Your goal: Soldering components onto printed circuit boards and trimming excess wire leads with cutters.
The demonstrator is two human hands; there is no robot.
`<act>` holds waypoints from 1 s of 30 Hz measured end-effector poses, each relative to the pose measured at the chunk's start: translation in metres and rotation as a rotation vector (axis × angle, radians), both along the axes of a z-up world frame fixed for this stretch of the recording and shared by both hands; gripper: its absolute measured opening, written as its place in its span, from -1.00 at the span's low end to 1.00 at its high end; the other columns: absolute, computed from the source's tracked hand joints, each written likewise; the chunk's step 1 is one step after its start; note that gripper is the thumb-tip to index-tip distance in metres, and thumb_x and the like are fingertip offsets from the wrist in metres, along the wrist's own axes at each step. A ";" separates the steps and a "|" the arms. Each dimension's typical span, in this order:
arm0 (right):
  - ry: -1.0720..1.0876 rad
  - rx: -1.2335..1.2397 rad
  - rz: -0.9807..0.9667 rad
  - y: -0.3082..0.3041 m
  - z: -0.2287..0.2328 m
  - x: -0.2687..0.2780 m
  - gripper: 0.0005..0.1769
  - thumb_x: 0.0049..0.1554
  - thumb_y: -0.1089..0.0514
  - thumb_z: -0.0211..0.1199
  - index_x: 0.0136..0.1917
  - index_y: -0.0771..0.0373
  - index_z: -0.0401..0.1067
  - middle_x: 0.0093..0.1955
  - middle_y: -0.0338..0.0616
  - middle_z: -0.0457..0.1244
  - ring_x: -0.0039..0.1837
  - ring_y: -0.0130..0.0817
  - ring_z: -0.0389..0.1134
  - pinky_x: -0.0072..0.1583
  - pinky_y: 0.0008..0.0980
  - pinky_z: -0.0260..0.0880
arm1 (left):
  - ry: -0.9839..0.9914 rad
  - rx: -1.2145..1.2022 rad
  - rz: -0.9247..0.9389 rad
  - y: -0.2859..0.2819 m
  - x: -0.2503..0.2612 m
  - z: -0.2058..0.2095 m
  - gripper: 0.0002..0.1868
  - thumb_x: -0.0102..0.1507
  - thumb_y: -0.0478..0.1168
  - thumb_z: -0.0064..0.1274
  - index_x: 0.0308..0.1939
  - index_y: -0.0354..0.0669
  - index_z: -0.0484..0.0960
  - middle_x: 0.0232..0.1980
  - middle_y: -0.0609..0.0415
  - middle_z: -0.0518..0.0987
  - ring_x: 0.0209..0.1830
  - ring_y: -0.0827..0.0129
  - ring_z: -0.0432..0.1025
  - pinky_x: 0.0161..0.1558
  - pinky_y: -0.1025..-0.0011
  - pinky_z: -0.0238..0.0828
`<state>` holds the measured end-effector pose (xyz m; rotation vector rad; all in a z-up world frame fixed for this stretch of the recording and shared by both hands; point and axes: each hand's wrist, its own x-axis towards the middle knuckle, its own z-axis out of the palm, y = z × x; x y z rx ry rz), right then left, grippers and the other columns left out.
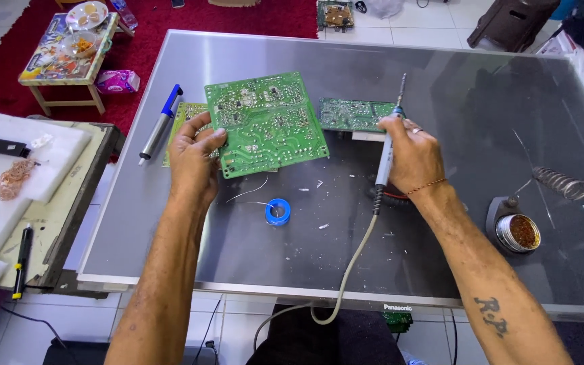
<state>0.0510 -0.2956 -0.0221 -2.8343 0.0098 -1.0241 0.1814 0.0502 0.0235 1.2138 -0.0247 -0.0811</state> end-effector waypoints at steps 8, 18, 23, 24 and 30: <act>-0.245 0.154 -0.039 0.007 0.056 -0.050 -0.73 0.22 0.35 0.33 0.11 0.04 0.45 -0.35 -0.21 0.35 -0.18 -0.15 0.43 0.04 -0.26 0.43 | -0.034 0.148 -0.050 -0.032 0.005 -0.002 -0.61 0.14 -0.41 0.13 0.06 -0.20 0.52 -0.30 0.06 0.62 -0.45 0.43 0.53 -0.67 0.60 0.47; -0.473 0.053 0.197 0.036 0.102 -0.093 -0.89 0.30 0.53 0.17 0.07 0.54 0.27 0.04 0.28 0.38 0.09 0.11 0.48 0.13 -0.10 0.53 | 0.173 0.392 -0.288 -0.095 -0.003 0.017 -0.57 0.19 -0.46 0.05 0.15 -0.21 0.45 -0.14 -0.02 0.57 -0.44 0.47 0.38 -0.55 0.57 0.28; -0.448 0.060 0.233 0.044 0.107 -0.105 -0.90 0.29 0.49 0.17 0.04 0.54 0.26 0.04 0.30 0.37 0.08 0.14 0.47 0.16 -0.06 0.53 | 0.116 0.488 -0.285 -0.097 0.001 0.013 -0.55 0.22 -0.42 0.04 0.21 -0.25 0.41 -0.18 -0.01 0.56 -0.39 0.43 0.44 -0.47 0.53 0.41; -0.443 0.069 0.247 0.046 0.107 -0.107 -0.88 0.27 0.51 0.18 0.03 0.54 0.26 0.04 0.31 0.36 0.07 0.15 0.47 0.18 -0.04 0.53 | 0.028 0.606 -0.298 -0.099 -0.001 0.015 -0.51 0.22 -0.38 0.06 0.23 -0.30 0.39 -0.20 0.01 0.57 -0.36 0.40 0.48 -0.42 0.48 0.49; -0.442 0.083 0.246 0.050 0.104 -0.114 -0.88 0.26 0.49 0.18 0.04 0.53 0.27 0.05 0.26 0.36 0.09 0.10 0.46 0.23 -0.07 0.50 | -0.214 1.190 -0.322 -0.123 0.005 0.006 -0.79 0.26 -0.29 0.12 -0.09 -0.33 0.54 -0.20 -0.06 0.61 -0.21 0.22 0.50 -0.12 0.33 0.56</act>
